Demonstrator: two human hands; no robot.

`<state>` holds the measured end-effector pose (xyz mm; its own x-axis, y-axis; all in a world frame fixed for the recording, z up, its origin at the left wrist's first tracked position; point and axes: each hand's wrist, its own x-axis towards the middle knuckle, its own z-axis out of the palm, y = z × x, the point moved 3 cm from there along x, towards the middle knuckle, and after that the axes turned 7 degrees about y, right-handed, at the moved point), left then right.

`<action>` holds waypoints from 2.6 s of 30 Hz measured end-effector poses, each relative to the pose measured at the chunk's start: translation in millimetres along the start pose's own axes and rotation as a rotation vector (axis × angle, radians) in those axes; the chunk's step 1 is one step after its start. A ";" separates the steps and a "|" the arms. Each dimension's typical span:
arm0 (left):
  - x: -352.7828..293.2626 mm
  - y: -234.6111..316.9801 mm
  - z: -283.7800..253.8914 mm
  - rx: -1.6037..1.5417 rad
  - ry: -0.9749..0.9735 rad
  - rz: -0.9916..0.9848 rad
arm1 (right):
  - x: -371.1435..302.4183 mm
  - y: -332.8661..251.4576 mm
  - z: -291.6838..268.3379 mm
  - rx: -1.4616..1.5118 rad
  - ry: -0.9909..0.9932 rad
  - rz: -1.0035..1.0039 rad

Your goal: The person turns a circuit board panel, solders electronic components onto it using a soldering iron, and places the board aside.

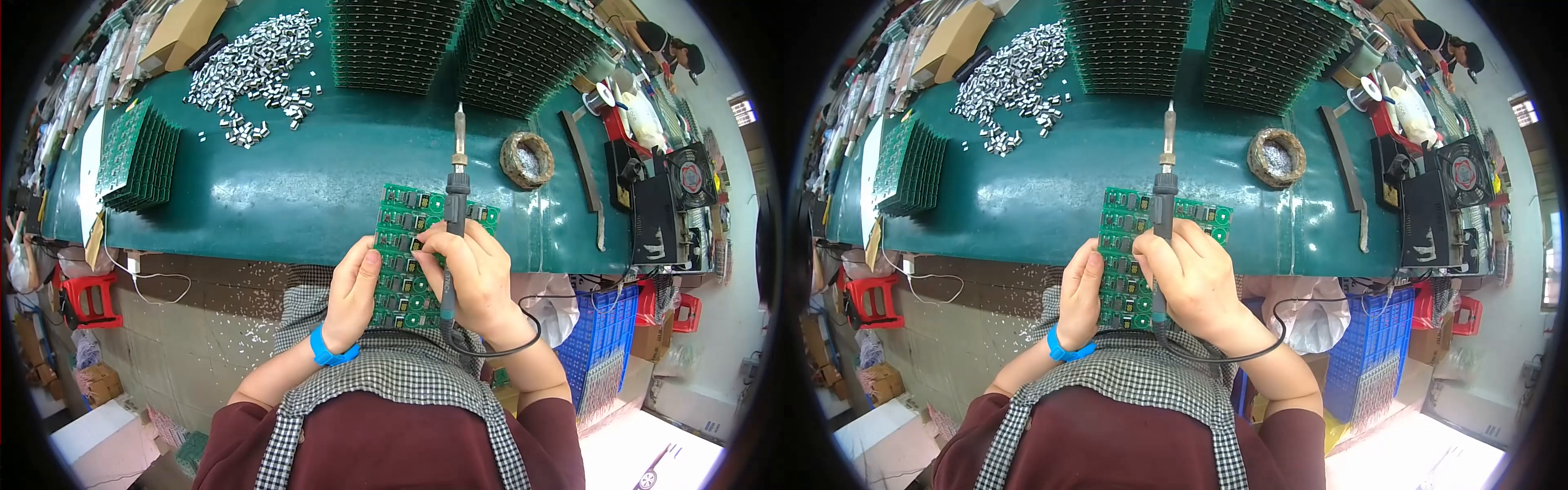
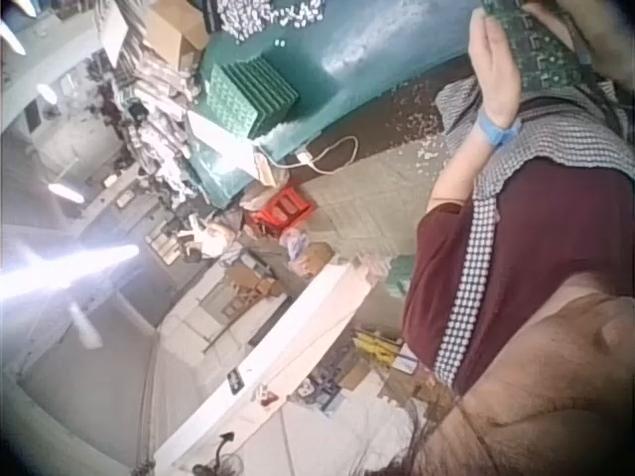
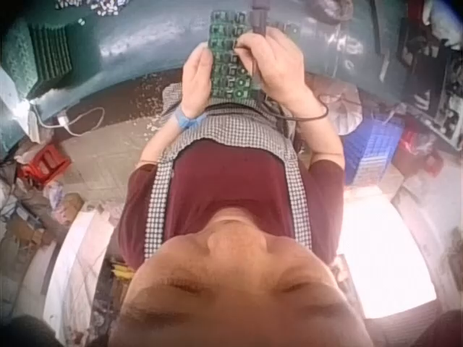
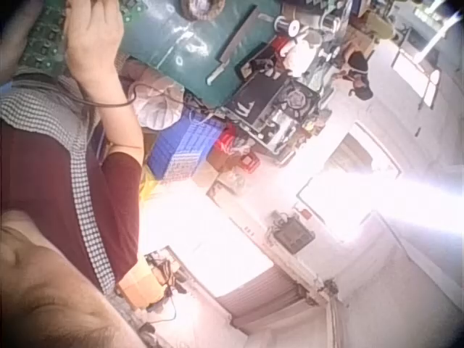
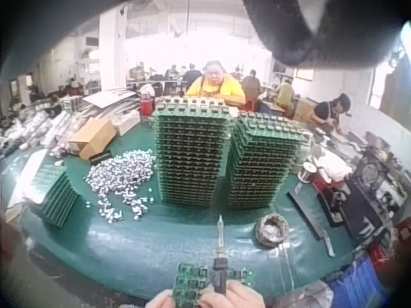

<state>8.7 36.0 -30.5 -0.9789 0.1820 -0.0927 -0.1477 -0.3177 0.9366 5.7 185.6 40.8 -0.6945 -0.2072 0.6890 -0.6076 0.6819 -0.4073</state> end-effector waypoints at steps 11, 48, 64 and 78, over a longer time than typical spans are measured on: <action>1.3 -3.2 -2.7 -0.095 0.051 -0.100 | -1.6 0.1 -13.4 -0.012 -0.017 0.126; -1.8 -3.1 -7.2 0.090 0.045 0.040 | -1.8 9.8 -2.6 -0.027 0.167 0.030; -1.4 -5.4 -5.5 0.015 0.031 -0.016 | 4.2 13.9 3.2 0.031 -0.042 0.009; 19.6 -4.2 -22.3 -0.120 0.215 -0.040 | -52.4 41.4 -27.9 -0.067 0.213 0.243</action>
<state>-13.1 20.1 -43.8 -0.9776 -0.0010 -0.2105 -0.1902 -0.4248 0.8851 27.7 244.2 4.5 -0.7156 0.1133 0.6893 -0.4024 0.7397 -0.5394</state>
